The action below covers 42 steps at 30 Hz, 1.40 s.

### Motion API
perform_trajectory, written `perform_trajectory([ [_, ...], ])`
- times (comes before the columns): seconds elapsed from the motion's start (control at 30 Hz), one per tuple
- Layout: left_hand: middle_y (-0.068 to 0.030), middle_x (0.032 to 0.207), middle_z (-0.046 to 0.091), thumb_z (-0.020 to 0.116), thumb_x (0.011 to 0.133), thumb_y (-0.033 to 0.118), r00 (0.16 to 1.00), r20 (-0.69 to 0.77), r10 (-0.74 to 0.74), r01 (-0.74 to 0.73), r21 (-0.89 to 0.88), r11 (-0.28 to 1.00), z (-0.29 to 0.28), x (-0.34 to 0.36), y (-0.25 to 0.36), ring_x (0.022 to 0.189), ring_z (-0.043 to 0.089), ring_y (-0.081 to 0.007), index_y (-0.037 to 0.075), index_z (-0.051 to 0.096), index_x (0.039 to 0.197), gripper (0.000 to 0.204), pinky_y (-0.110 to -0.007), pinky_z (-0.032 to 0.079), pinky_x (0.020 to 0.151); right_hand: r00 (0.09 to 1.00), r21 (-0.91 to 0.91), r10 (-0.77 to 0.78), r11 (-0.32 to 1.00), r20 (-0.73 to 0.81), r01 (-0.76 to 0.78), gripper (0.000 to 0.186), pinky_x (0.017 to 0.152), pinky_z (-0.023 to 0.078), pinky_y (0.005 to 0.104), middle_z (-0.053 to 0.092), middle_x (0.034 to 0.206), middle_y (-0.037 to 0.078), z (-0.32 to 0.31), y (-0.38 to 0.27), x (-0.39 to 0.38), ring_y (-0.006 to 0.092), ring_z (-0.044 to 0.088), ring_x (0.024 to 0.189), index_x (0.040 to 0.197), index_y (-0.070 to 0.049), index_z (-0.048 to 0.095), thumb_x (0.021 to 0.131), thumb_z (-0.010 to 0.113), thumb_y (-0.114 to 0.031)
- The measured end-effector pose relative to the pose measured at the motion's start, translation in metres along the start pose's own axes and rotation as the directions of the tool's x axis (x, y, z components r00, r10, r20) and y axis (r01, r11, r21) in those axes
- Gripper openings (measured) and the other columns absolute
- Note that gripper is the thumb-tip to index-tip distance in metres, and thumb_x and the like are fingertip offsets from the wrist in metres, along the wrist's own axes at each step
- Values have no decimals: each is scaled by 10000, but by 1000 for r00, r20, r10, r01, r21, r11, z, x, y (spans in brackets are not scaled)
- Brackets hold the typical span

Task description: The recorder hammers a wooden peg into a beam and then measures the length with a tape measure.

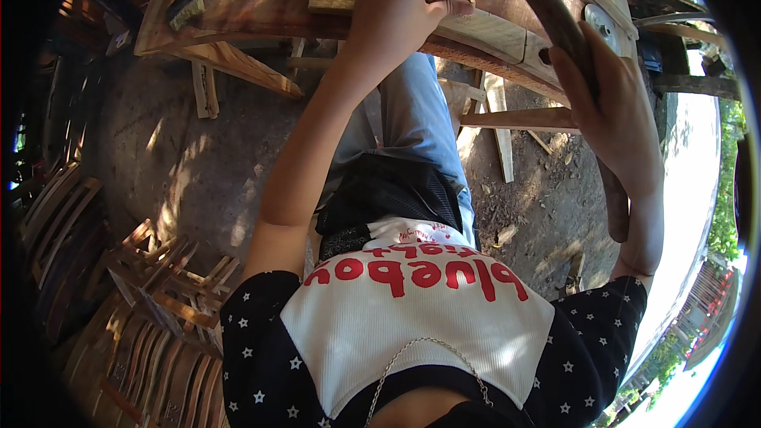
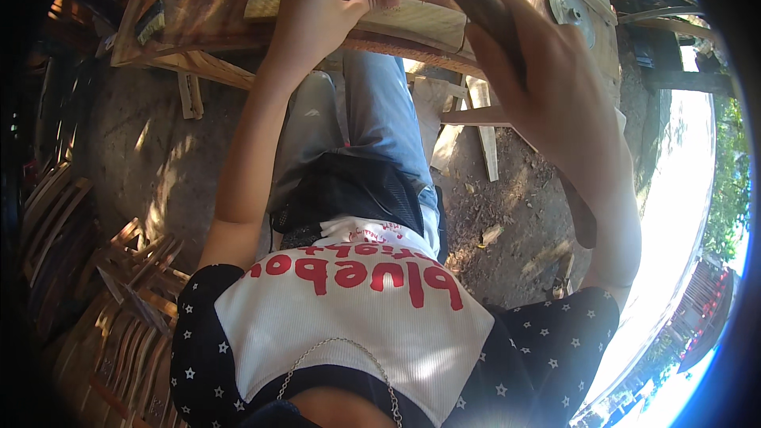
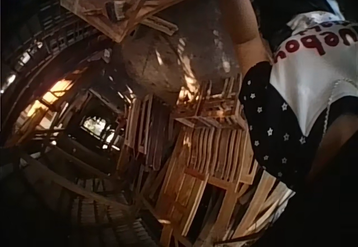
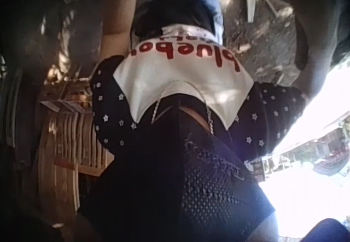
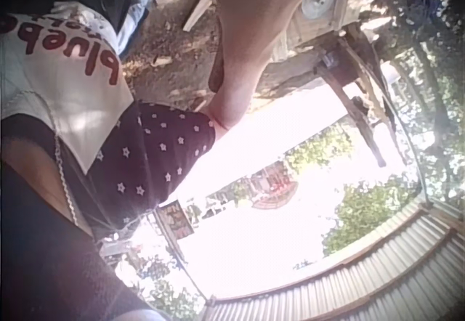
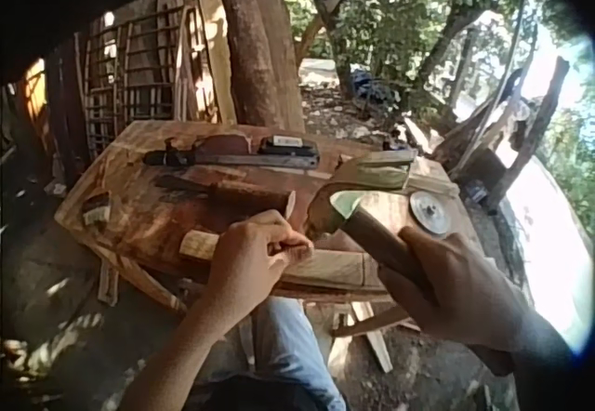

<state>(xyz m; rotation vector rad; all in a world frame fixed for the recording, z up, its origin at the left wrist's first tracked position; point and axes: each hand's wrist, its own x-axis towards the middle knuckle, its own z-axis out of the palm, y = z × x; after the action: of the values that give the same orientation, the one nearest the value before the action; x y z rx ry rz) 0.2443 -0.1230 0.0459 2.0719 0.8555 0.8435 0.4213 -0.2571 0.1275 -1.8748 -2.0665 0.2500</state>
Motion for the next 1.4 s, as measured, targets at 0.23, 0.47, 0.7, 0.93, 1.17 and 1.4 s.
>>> perform_trajectory([
  [0.23,-121,820,640,748,777,63,974,-140,179,-175,44,984,6,0,-4,758,642,-283,-19,695,882,144,-355,479,661,999,-23,-28,999,-42,27,225,541,397,423,519,574,154,12,10,-5,299,544,512,869,11,539,934,598,-196],
  [0.47,-141,819,635,728,792,45,998,-63,7,-11,-70,997,-1,2,-1,751,634,-279,-28,694,851,100,-355,465,663,979,128,200,973,-47,-193,218,524,382,389,519,575,135,1,10,-15,272,520,502,902,7,551,939,595,-203],
  [0.7,-148,830,644,715,788,6,998,-51,39,-43,-96,994,3,2,-3,787,647,-280,-36,690,851,80,-345,475,688,984,122,159,981,-77,-149,230,537,392,392,548,636,158,16,17,-24,268,533,522,904,10,551,939,596,-213],
  [0.93,-151,826,642,713,777,-13,997,-51,63,-67,-84,994,1,1,-3,790,647,-287,-40,686,848,80,-349,475,689,977,147,210,968,-24,-205,231,532,392,394,552,636,156,-2,4,-12,289,535,522,882,9,546,939,597,-209],
  [1.17,-150,841,643,715,763,-24,994,-33,107,-109,-57,992,3,5,-9,813,650,-304,-43,683,868,111,-359,484,701,999,74,26,997,-46,-22,223,500,383,389,506,536,124,15,8,-3,286,500,455,865,5,554,938,599,-202],
  [1.4,-145,832,643,715,756,-33,989,-71,130,-135,-72,988,1,1,-5,793,649,-298,-57,679,866,118,-350,489,697,990,-6,-113,994,-84,113,208,463,363,378,499,527,117,18,13,0,244,498,434,874,19,557,942,588,-176],
])
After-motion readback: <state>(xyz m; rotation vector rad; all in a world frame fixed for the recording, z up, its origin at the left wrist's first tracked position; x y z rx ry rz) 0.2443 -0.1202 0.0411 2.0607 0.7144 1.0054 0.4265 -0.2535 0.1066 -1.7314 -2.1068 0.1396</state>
